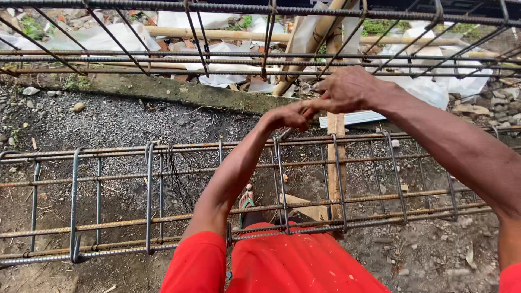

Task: The person uses pliers to twist wire ties around the intersections of a rebar grid. They systematically move along the grid, securing the metal bars together with wire.

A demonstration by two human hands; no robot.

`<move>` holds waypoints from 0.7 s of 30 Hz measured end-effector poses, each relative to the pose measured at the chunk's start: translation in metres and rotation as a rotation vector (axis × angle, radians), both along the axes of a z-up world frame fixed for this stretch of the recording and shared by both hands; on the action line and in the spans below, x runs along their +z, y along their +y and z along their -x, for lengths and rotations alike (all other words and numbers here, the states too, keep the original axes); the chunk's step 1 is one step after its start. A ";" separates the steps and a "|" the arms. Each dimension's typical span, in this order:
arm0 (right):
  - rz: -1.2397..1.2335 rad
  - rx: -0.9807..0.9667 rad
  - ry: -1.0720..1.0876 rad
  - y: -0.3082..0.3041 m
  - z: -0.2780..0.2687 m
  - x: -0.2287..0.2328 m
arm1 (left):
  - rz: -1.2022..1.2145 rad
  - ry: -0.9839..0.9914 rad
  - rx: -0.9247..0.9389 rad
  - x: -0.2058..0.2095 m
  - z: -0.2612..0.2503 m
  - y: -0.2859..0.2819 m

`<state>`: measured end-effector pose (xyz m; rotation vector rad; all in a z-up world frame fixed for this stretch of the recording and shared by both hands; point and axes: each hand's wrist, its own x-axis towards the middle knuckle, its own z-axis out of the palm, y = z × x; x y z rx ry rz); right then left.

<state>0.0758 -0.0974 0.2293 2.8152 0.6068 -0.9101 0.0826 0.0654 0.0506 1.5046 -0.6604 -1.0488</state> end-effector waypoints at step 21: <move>0.265 0.361 -0.255 0.003 0.046 -0.009 | -0.022 -0.429 0.059 0.105 0.054 0.026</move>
